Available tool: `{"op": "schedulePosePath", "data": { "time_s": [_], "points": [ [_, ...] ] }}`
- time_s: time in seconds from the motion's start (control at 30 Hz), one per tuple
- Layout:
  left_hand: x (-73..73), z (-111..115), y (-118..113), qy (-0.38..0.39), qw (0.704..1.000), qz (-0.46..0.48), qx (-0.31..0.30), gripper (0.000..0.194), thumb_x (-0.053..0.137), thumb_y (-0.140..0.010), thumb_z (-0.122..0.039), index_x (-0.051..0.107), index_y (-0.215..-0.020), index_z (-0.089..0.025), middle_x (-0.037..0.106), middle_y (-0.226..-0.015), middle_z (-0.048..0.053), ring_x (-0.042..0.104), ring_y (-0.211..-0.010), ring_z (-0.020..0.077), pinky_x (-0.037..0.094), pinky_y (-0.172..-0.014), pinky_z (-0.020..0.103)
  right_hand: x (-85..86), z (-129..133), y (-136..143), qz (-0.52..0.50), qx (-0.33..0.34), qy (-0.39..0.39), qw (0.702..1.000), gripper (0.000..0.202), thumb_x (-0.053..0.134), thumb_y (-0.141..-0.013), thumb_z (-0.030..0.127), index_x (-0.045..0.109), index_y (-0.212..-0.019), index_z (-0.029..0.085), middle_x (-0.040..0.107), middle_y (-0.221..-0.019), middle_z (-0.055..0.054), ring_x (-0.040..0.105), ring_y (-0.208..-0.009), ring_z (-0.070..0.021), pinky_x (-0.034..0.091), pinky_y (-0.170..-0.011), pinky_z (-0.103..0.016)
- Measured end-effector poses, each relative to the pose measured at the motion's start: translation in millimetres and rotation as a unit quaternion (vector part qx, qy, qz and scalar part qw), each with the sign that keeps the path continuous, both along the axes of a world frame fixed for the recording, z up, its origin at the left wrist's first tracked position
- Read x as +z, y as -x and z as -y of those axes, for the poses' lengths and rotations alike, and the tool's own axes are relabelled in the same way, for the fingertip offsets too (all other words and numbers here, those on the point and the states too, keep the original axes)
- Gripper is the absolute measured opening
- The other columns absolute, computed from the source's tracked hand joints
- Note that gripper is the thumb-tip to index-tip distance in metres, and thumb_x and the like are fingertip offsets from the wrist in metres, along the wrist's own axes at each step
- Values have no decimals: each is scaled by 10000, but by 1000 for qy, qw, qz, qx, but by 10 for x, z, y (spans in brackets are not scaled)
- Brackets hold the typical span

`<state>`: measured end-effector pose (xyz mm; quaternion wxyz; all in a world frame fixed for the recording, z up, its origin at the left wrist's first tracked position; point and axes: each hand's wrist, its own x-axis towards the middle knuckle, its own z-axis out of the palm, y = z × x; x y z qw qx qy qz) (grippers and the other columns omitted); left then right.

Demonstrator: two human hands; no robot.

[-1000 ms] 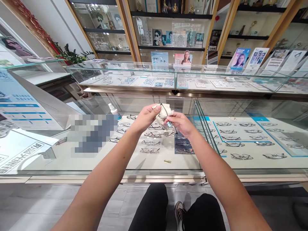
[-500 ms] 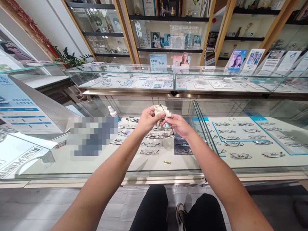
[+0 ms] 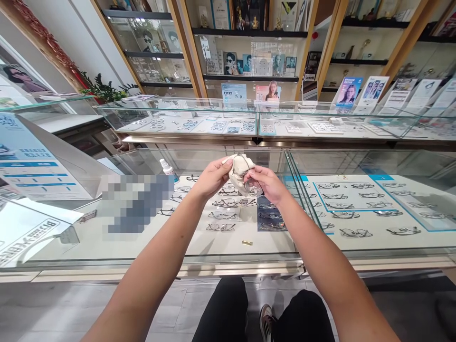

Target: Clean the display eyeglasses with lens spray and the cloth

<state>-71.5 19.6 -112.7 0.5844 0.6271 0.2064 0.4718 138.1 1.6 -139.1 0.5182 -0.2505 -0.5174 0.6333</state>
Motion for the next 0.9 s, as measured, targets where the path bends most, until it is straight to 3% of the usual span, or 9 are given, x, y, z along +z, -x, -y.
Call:
{"op": "schedulePosePath", "data": {
  "time_s": [0.13,0.3,0.53,0.73,0.9],
  "points": [
    [-39,-30,-9,15,1000,-6,11,634,840,-877,-698,802,-1136,-121,787,-949,88,679,-855,193,524,-807,296,101,-6,-90,-67,-59,-25,996,380,1020,-691,512,773,-759,232,769,-880,-17,655,-818,-144,533,-732,-252],
    [-64,54,-103,13,997,-69,-21,655,796,-893,-739,796,-1071,-109,748,-886,62,620,-805,169,474,-783,284,131,-42,-110,-84,-114,-30,990,424,1044,-628,533,762,-754,243,795,-1033,-35,672,-925,-176,558,-776,-277],
    [-109,198,-287,9,996,-66,-56,646,771,-892,-769,725,-885,-125,675,-782,35,552,-730,148,428,-725,271,84,-18,-13,-58,-85,-33,994,432,1021,-670,563,739,-760,249,769,-1002,-23,668,-923,-181,561,-814,-294],
    [-183,187,-342,22,999,-35,-18,641,819,-847,-764,740,-897,-130,665,-763,33,530,-694,138,392,-683,263,70,11,13,-53,-55,-24,997,422,1024,-686,556,756,-794,247,755,-943,-7,655,-842,-160,546,-768,-278],
    [-161,208,-337,24,999,-23,-36,605,886,-801,-720,746,-891,-138,657,-751,21,538,-693,137,407,-683,262,58,-7,12,-62,-61,-18,996,427,1036,-662,547,761,-768,239,768,-937,-6,668,-850,-155,558,-802,-275]
  ]
}}
